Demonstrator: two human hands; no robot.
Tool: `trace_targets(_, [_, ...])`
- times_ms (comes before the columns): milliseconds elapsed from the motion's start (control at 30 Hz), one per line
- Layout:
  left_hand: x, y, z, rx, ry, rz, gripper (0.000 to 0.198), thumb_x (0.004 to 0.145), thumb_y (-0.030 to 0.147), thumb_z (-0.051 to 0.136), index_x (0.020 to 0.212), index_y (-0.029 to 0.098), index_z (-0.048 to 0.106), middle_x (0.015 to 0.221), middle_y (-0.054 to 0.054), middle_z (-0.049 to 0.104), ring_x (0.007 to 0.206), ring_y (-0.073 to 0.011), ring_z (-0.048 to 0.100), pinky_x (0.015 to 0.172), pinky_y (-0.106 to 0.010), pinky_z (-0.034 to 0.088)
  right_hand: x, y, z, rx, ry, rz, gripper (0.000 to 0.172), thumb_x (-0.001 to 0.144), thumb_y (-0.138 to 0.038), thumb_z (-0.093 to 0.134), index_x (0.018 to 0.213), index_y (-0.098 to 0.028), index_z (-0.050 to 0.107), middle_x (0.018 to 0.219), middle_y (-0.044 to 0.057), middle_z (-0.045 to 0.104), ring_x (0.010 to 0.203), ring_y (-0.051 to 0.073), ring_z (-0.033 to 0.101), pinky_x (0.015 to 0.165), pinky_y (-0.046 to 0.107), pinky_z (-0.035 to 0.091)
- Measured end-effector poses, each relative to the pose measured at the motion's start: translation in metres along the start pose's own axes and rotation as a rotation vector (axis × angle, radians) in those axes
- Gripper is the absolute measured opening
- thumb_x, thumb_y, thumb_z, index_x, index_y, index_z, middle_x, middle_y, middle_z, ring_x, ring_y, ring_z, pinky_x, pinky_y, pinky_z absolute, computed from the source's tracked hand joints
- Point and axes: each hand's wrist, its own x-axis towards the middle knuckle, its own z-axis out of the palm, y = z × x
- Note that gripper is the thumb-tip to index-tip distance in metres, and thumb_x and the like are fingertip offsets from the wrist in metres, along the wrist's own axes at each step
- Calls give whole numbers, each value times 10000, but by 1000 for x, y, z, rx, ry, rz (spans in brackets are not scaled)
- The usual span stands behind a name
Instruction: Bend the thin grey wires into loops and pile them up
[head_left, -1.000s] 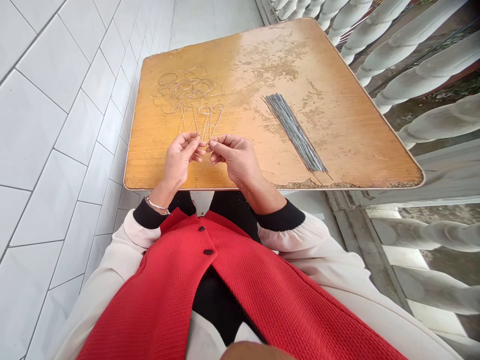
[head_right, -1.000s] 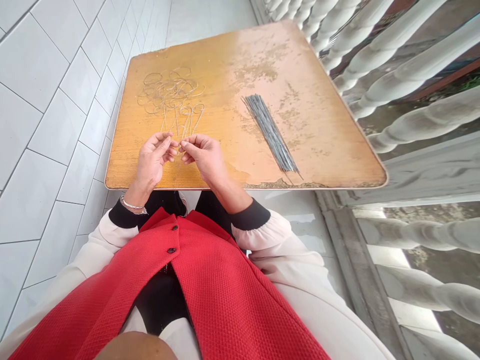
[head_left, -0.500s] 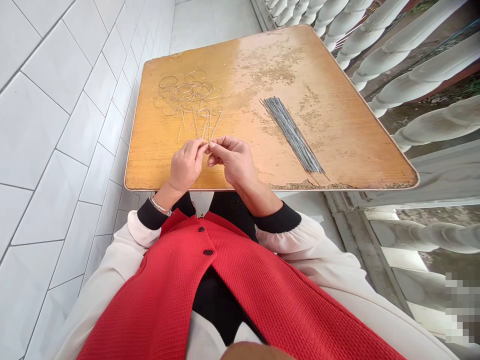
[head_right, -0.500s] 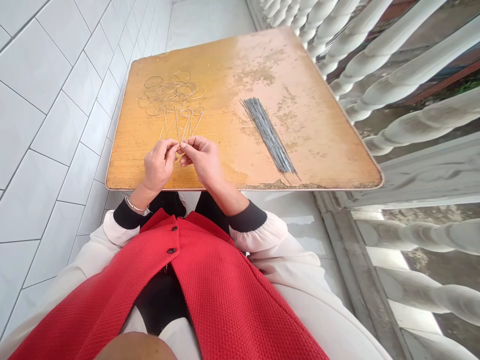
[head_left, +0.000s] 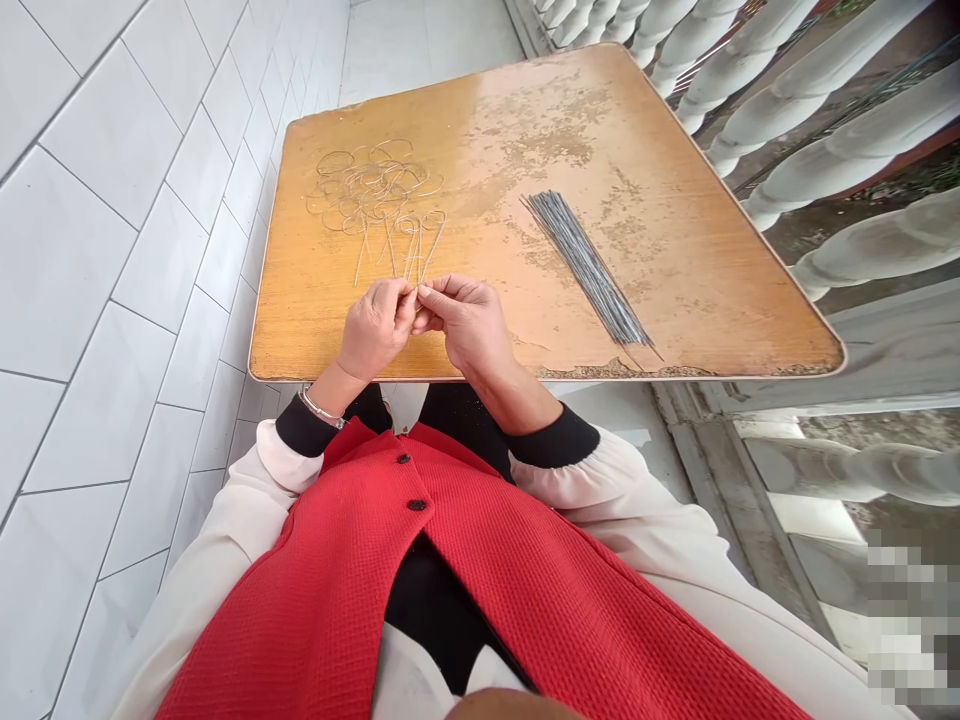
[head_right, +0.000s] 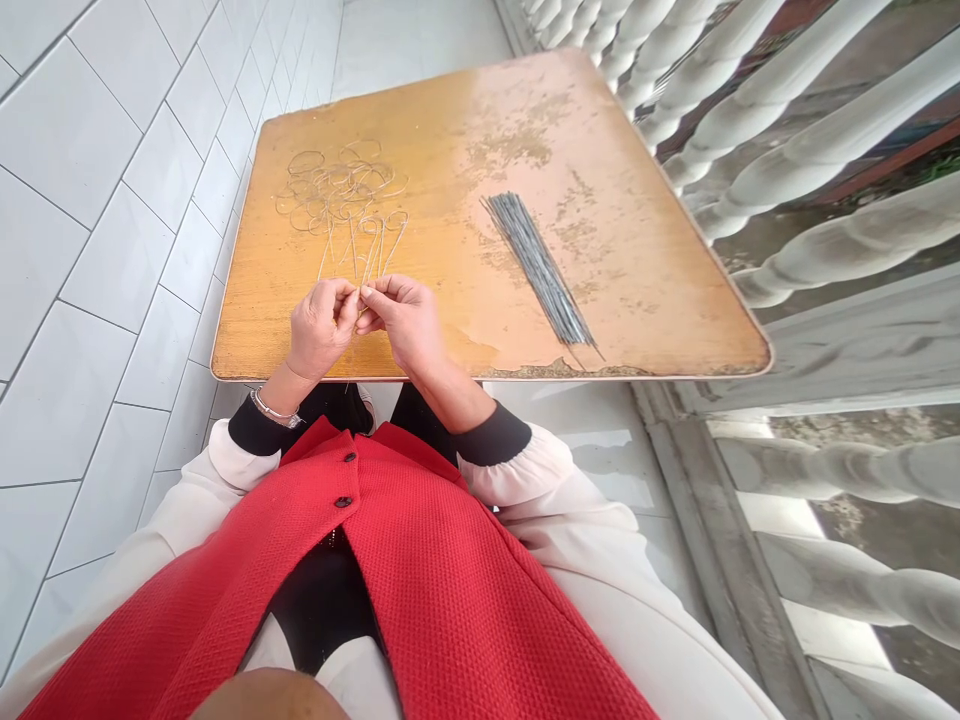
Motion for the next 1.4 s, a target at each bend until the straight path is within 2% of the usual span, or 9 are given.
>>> trace_targets(167, [-4,5,-5,-136,4,-76,113,923,294,684,1021,240,678,966,-36,731,873,-147,650,861,-263,480,2,-1,-3,25,27,21,256,765,-307,855,689,-172,652,620,-25,639,479,62,578,515,189,533])
trace_targets(333, [-5,11,-14,-378,98,-276,298,924,328,701,1208,276,624,923,5,742,706,-86,632,741,-207,502,6,0,-8,8,41,32,209,771,-286,859,779,-166,688,682,-12,683,480,56,578,494,180,522])
trace_targets(533, [12,17,-16,-624,-6,-558,125,978,288,625,1057,196,593,733,49,667,511,-39,572,484,-170,400,6,1,-7,29,19,36,178,775,-263,841,782,-159,696,663,-28,657,475,39,542,482,161,496])
trace_targets(667, [17,21,-18,-668,-17,-573,136,975,132,584,843,164,573,644,75,599,485,-10,534,470,-143,374,5,2,-7,27,10,61,145,768,-191,833,818,-156,701,641,-39,649,466,42,544,477,164,498])
trace_targets(767, [24,18,-21,-636,-63,-589,161,981,136,577,822,160,570,652,67,612,484,-9,541,462,-142,370,10,-2,-8,-10,49,105,106,811,-58,742,797,-146,685,615,-33,652,437,49,548,448,167,484])
trace_targets(1033, [34,-2,-31,-516,-43,-580,76,989,169,572,920,166,605,696,49,627,500,-16,548,460,-145,379,84,-26,-23,-301,265,183,354,914,53,570,624,-150,583,523,-19,568,440,65,533,489,199,482])
trace_targets(1133, [24,-10,-23,-504,-108,-592,72,959,139,595,896,152,628,709,47,630,496,-9,543,461,-136,392,109,-29,-16,-343,243,194,371,935,27,571,608,-147,573,535,-9,559,467,71,524,560,231,509])
trace_targets(1300, [15,-14,-17,-439,-128,-607,37,936,128,612,920,148,638,717,49,636,515,-13,564,462,-129,401,133,-26,0,-378,194,189,261,936,-2,600,714,-139,610,609,-8,598,512,64,546,646,232,553])
trace_targets(1400, [15,-11,-18,-409,-152,-608,31,925,126,621,929,144,645,716,47,636,520,-17,567,461,-127,405,147,-18,-4,-627,207,215,113,931,-24,623,844,-78,671,569,-15,559,527,84,576,646,243,568])
